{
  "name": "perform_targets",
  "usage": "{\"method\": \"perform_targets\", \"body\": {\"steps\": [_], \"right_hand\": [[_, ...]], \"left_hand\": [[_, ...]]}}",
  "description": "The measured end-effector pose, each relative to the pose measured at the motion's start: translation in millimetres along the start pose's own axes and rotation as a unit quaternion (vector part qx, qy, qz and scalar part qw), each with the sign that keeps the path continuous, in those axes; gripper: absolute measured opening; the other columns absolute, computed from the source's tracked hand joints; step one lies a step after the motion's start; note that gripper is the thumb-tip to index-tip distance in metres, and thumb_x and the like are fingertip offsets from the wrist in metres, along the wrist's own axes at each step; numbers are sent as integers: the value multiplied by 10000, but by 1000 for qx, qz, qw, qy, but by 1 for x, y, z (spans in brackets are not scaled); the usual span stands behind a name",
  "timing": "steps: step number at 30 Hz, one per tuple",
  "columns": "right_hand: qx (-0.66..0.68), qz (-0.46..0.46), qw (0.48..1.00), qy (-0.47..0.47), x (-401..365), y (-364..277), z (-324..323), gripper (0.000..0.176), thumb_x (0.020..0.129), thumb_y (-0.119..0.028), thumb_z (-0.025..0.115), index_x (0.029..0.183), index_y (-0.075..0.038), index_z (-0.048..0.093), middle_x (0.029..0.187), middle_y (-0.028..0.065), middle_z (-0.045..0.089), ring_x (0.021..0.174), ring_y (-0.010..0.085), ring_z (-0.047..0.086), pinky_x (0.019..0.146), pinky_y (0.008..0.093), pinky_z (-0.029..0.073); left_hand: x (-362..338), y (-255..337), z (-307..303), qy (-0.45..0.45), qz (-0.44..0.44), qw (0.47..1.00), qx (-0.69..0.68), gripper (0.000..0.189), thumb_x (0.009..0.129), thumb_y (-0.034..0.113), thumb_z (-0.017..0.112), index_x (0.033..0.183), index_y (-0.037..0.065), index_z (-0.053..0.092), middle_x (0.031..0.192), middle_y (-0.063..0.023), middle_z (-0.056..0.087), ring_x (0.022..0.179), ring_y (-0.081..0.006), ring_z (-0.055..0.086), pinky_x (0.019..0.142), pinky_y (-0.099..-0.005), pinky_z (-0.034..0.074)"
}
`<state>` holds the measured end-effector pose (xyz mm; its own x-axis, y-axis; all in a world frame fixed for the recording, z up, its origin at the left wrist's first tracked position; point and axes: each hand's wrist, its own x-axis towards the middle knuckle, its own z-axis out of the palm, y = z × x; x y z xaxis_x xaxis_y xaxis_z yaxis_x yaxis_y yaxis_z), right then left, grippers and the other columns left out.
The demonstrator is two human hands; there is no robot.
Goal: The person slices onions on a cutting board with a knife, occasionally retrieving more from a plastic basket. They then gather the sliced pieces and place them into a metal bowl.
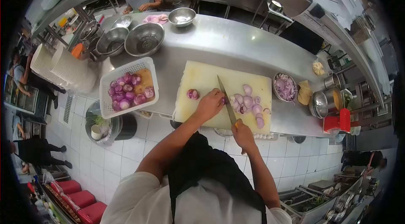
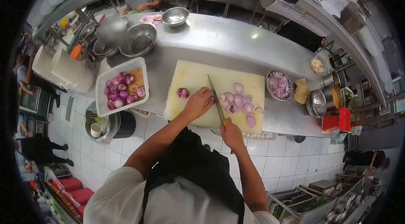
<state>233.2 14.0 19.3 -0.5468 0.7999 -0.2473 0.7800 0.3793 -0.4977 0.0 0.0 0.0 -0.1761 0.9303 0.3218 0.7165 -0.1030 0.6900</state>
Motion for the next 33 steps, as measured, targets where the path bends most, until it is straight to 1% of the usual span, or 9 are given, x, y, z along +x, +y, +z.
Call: {"method": "perform_targets", "body": {"steps": [2,5,11,14,17,23,26,29,33], "right_hand": [[23,-10,1000,5,4,7,0,276,1029,-267,573,1060,-1,507,811,303,687,774,518,677,726,612,527],[-7,25,999,19,-24,-9,-13,273,1028,-261,576,1045,1,503,788,292,681,764,506,679,714,606,528],[-39,-26,999,17,-50,-18,-34,266,1029,-254,581,1040,0,502,762,265,684,728,488,682,672,594,531],[-40,-30,999,9,-58,-20,-40,267,1028,-246,579,1042,8,498,751,255,687,705,479,685,649,583,537],[-62,-24,998,5,-61,-23,-39,276,1027,-245,575,1045,19,497,746,249,692,696,468,692,640,572,546],[-57,-9,998,0,-32,-12,-6,278,1027,-241,559,1054,29,500,791,284,693,760,483,698,697,588,549],[-27,-4,1000,0,-8,-11,-2,282,1026,-248,554,1067,27,502,824,308,690,810,503,692,744,601,539],[43,9,998,-51,0,5,-15,295,1027,-263,553,1085,21,503,842,321,690,833,518,685,769,608,528],[-2,20,1000,12,-11,-3,-15,300,1029,-276,566,1087,12,503,822,306,689,809,519,679,751,613,525]], "left_hand": [[2,-1,-2,3,-19,1000,-4,247,838,79,754,1067,42,669,1132,-137,614,971,-342,685,804,-443,582],[-8,7,-3,7,-15,1000,-10,236,842,74,751,1059,35,667,1113,-140,617,966,-345,682,801,-446,581],[0,6,0,21,-7,1000,-10,233,847,93,761,1051,38,665,1091,-136,617,967,-350,678,807,-454,579],[0,2,1,5,-12,1000,-2,299,840,104,762,1117,56,662,1136,-129,612,989,-353,676,826,-449,584],[1,1,2,0,-18,1000,2,297,839,103,761,1116,61,662,1136,-128,611,991,-357,675,830,-451,585],[0,2,0,0,-18,1000,-8,287,848,103,756,1116,60,664,1158,-132,619,1010,-368,671,846,-454,582],[-1,4,-2,34,13,999,-14,244,845,104,764,1060,43,666,1097,-133,621,961,-352,680,810,-450,575],[-2,2,0,37,6,999,-26,225,856,107,755,1052,37,670,1096,-132,624,955,-352,681,803,-450,574],[-4,-1,0,16,-22,999,-40,255,855,101,747,1093,44,677,1170,-146,637,1009,-376,677,850,-453,576]]}}
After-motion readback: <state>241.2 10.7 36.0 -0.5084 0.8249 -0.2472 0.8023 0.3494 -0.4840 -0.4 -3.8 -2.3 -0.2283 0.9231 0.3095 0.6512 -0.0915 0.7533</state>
